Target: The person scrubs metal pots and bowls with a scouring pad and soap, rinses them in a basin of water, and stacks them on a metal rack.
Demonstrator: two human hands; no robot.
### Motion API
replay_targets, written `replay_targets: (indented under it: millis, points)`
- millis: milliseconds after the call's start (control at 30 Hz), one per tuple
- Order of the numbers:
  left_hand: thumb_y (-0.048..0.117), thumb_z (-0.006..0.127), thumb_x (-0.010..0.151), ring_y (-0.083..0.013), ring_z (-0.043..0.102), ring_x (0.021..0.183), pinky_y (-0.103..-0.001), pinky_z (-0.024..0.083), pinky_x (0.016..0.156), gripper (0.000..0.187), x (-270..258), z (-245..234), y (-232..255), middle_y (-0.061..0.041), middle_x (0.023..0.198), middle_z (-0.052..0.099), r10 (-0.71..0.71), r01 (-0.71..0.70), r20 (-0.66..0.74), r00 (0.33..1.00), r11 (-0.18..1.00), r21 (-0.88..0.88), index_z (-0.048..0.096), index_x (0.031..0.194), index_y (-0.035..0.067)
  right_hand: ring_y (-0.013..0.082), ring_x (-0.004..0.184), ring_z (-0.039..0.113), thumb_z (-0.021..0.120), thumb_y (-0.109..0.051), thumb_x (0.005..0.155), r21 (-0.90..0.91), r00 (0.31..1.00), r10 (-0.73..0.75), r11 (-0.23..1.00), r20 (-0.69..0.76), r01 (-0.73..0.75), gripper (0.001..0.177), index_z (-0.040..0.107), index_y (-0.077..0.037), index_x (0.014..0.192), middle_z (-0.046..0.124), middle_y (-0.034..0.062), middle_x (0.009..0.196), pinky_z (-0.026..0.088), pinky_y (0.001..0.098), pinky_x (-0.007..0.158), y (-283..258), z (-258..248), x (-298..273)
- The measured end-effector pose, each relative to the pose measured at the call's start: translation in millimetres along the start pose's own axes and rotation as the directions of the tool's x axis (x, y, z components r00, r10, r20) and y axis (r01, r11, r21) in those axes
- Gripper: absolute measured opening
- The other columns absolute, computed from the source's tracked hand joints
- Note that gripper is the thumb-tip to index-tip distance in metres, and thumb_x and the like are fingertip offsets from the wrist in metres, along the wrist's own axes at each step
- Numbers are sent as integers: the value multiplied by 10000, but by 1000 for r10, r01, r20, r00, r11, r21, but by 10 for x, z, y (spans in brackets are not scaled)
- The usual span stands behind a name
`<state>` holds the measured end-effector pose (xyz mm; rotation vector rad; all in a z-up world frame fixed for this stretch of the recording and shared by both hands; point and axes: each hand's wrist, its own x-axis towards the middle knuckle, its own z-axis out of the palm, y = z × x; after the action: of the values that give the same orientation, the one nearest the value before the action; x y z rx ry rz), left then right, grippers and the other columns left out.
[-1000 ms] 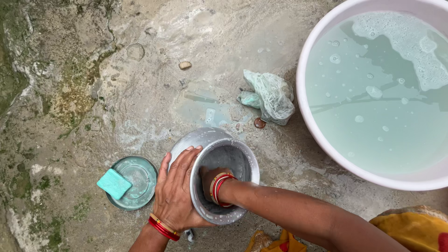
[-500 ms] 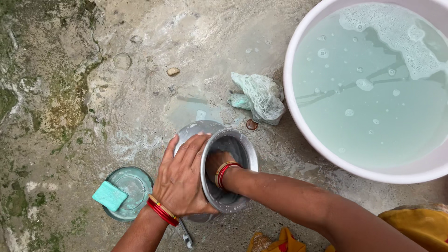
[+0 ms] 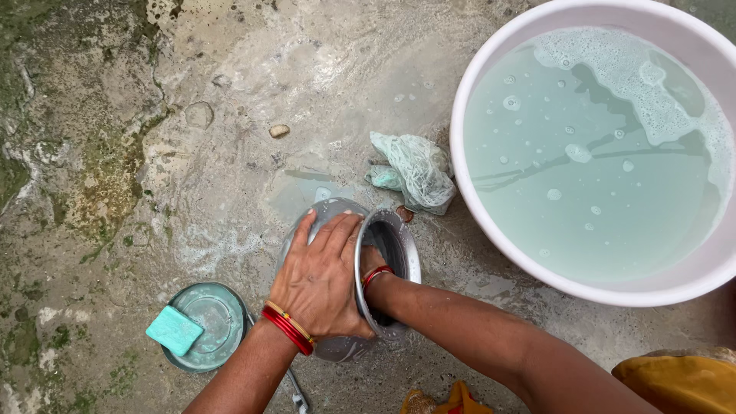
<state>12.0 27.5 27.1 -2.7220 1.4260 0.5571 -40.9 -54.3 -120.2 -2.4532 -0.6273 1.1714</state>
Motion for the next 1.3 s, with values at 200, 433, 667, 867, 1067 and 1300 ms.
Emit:
replay_targets:
  millis: [200,433,667,867,1067,1300]
  points:
    - [704,922,399,-323,360,1434,-570,175,1176,1382,-514,69,-5,-208,1471,451,122,-155,-352,928,986,-67,428,1395,-117,289,1165,660,700,-276,879,739,999,-36,673,6,20,529,610,-59,1352,661,188,1327,483,346,1057,-20,402,130]
    - [680,902,357,-281,335,1437,-507,162,1217,1421,-11,123,-99,-152,1567,405,249,-249,-2,969,968,32,420,1484,-39,278,1205,619,748,-414,753,187,929,-246,935,-275,303,646,656,-85,1301,661,147,1310,467,407,1045,197,486,61]
    - [491,822,617,-350,255,1503,-626,129,1207,1095,-999,1168,171,-188,1588,335,-188,314,-559,807,940,136,345,1464,-14,345,985,728,545,-371,986,158,997,31,987,-72,-19,461,746,-21,1209,742,206,1149,582,446,884,93,239,537]
    - [726,899,355,-373,188,1529,-607,42,1200,1546,-920,727,22,-216,1623,247,-204,176,-160,966,969,-175,230,1516,-46,367,896,675,670,-275,978,796,974,-224,588,-12,145,381,708,49,1175,715,284,1077,566,478,866,-82,1436,930]
    - [737,939,254,-293,216,1512,-570,39,1220,1634,-575,-64,-362,-114,1638,295,-82,83,15,996,970,-230,246,1566,52,343,991,695,643,-255,956,310,933,-139,918,-331,247,313,729,-21,1145,722,228,1130,574,477,876,293,222,979]
    - [763,926,217,-324,326,1459,-596,113,1223,1604,-846,501,-382,-147,1557,396,-97,30,-209,973,953,-303,309,1489,5,315,1086,720,607,-228,956,-139,937,77,982,-340,-131,277,748,-83,1146,722,179,1205,598,465,862,-161,582,929]
